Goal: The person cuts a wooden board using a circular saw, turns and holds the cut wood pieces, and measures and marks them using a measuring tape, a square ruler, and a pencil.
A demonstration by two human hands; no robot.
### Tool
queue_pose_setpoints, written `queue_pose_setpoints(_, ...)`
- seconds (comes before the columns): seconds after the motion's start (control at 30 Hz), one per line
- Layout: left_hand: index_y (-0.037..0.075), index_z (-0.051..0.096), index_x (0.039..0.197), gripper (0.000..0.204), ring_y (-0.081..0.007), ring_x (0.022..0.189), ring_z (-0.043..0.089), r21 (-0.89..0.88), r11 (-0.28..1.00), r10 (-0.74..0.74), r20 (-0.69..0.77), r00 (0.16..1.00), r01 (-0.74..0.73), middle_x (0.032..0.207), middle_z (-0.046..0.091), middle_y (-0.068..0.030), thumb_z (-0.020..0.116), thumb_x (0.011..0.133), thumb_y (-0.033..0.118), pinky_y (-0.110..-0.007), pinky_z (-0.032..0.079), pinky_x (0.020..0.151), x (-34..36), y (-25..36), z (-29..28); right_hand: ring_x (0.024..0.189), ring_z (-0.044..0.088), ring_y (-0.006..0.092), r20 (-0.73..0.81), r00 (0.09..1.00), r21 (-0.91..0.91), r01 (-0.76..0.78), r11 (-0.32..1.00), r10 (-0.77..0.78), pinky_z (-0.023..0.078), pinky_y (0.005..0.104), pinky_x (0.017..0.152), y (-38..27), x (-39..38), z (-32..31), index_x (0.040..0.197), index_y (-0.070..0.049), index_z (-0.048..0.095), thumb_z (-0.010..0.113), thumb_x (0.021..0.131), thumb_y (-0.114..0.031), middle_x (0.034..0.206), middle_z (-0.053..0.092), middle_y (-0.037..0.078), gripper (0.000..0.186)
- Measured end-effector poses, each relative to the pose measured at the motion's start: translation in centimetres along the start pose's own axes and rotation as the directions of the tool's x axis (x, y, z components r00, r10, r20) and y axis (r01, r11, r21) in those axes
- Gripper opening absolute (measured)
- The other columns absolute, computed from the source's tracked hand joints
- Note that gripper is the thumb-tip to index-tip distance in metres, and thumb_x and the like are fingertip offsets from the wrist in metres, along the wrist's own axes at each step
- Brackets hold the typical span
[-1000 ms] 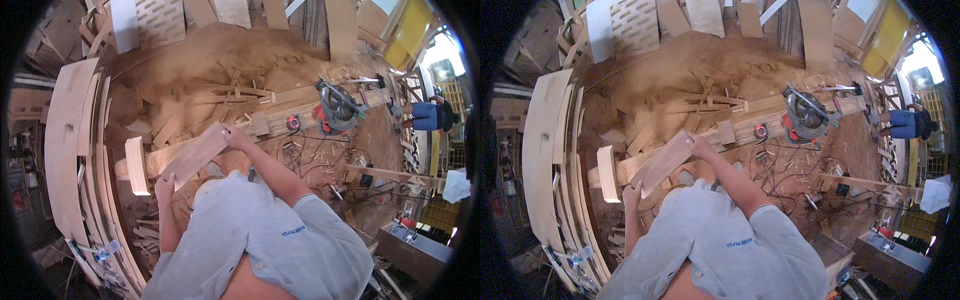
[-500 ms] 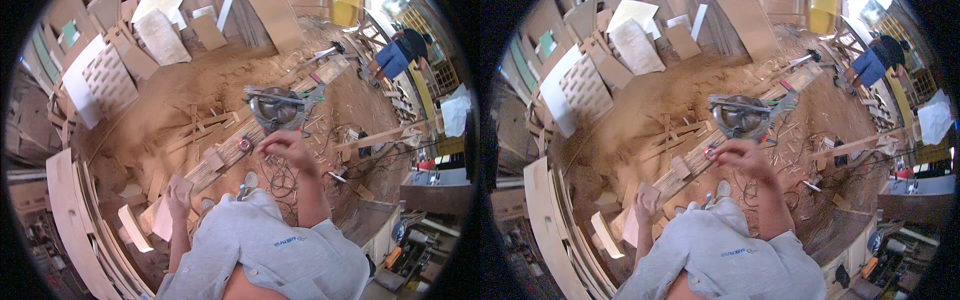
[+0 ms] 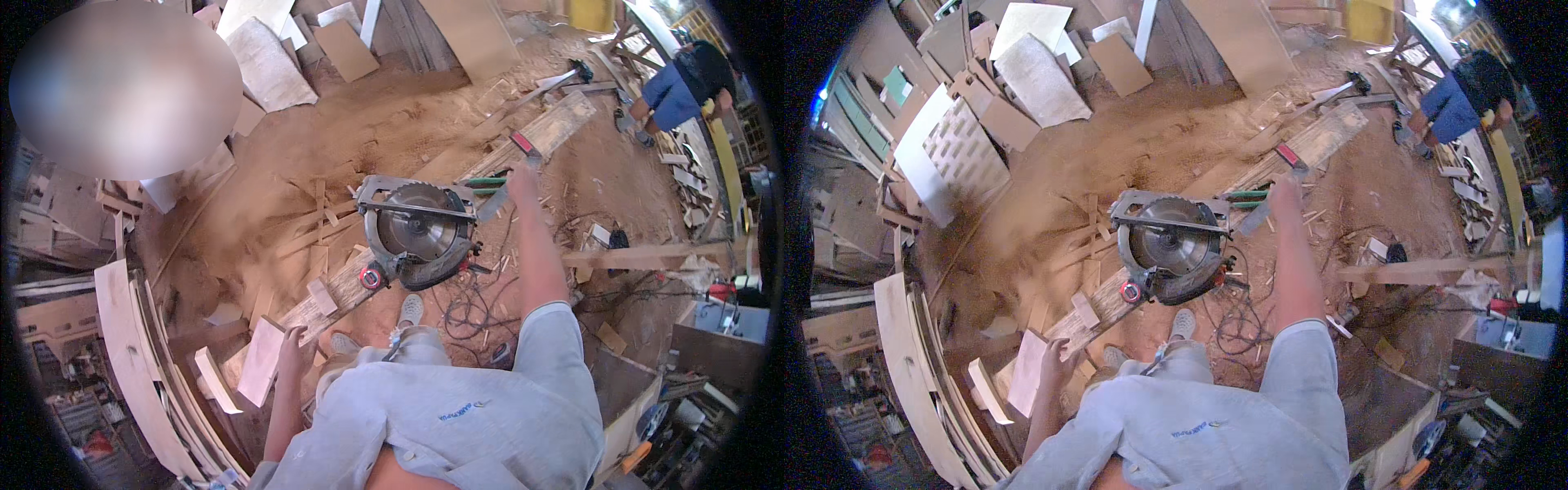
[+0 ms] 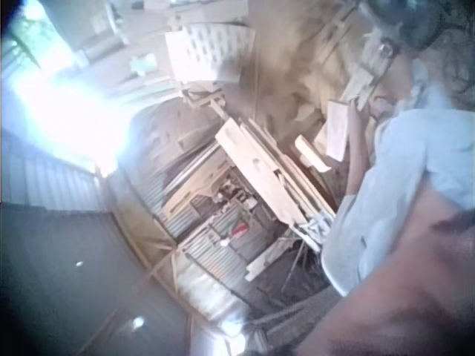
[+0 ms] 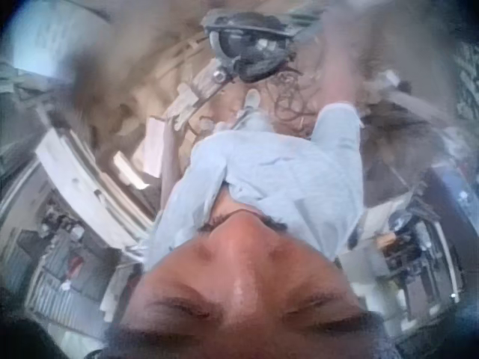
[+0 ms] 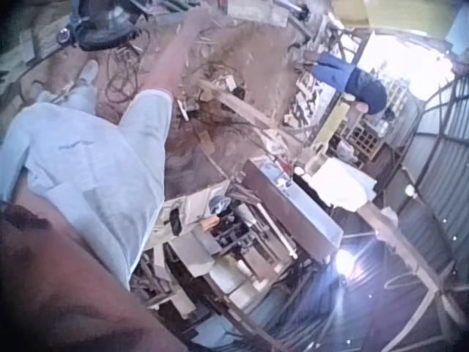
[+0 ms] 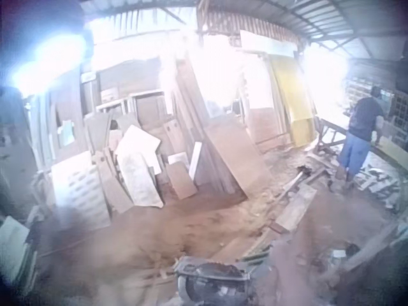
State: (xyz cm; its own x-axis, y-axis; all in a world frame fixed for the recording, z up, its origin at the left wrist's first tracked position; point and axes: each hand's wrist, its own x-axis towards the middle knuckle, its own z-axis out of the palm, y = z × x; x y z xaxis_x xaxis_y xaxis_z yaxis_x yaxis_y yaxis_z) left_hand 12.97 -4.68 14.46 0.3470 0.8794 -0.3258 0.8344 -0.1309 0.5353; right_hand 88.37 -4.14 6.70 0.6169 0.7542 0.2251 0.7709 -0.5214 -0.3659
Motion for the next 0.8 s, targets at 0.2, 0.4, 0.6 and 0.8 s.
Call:
queue_pose_setpoints(0.2,0.002,0.068,0.130,0.050,-0.0335,0.110,0.073,0.024,0.991,-0.128,-0.055,0.990,0.130,0.130,0.067,-0.0184,0.086,0.089,0.023,-0.044,0.060,0.095,-3.9,-0.6,1.2,0.108,0.070,0.0363,0.235,0.948,-0.234,0.268,0.935,-0.213,0.051,0.0461,0.103,-1.1,4.8,1.2,0.098,-0.013,0.082,0.077,0.083,-0.010,0.103,0.076,0.016,0.015)
queue_pose_setpoints(0.4,0.001,0.068,0.131,0.049,-0.0334,0.111,0.073,0.066,0.979,-0.192,-0.014,0.981,0.193,0.132,0.067,-0.0187,0.084,0.090,0.023,-0.045,0.059,0.096,-3.7,1.5,1.4,0.107,0.070,0.0353,0.390,0.830,-0.125,0.476,0.870,-0.398,0.053,0.0481,0.098,-0.2,5.7,0.6,0.096,-0.010,0.078,0.078,0.082,-0.008,0.101,0.075,0.015,0.014)
queue_pose_setpoints(0.6,0.002,0.067,0.132,0.049,-0.0334,0.113,0.073,0.024,0.989,-0.143,-0.010,0.990,0.143,0.131,0.068,-0.0189,0.083,0.091,0.025,-0.045,0.058,0.098,-2.4,1.4,1.5,0.107,0.069,0.0424,-0.033,0.995,0.139,0.102,0.985,-0.098,0.051,0.0544,0.099,0.7,5.0,1.2,0.106,-0.004,0.071,0.069,0.092,-0.008,0.103,0.073,0.018,0.014)
queue_pose_setpoints(0.8,0.004,0.067,0.133,0.051,-0.0358,0.115,0.072,0.084,0.977,-0.194,-0.016,0.981,0.194,0.131,0.068,-0.0186,0.082,0.093,0.031,-0.046,0.057,0.100,-3.9,2.3,1.2,0.131,0.064,0.0463,0.153,0.828,-0.156,-0.519,0.841,0.539,0.051,0.0541,0.110,-4.4,0.0,-1.2,0.140,0.007,0.058,0.079,0.084,-0.068,0.137,0.066,0.032,0.097)
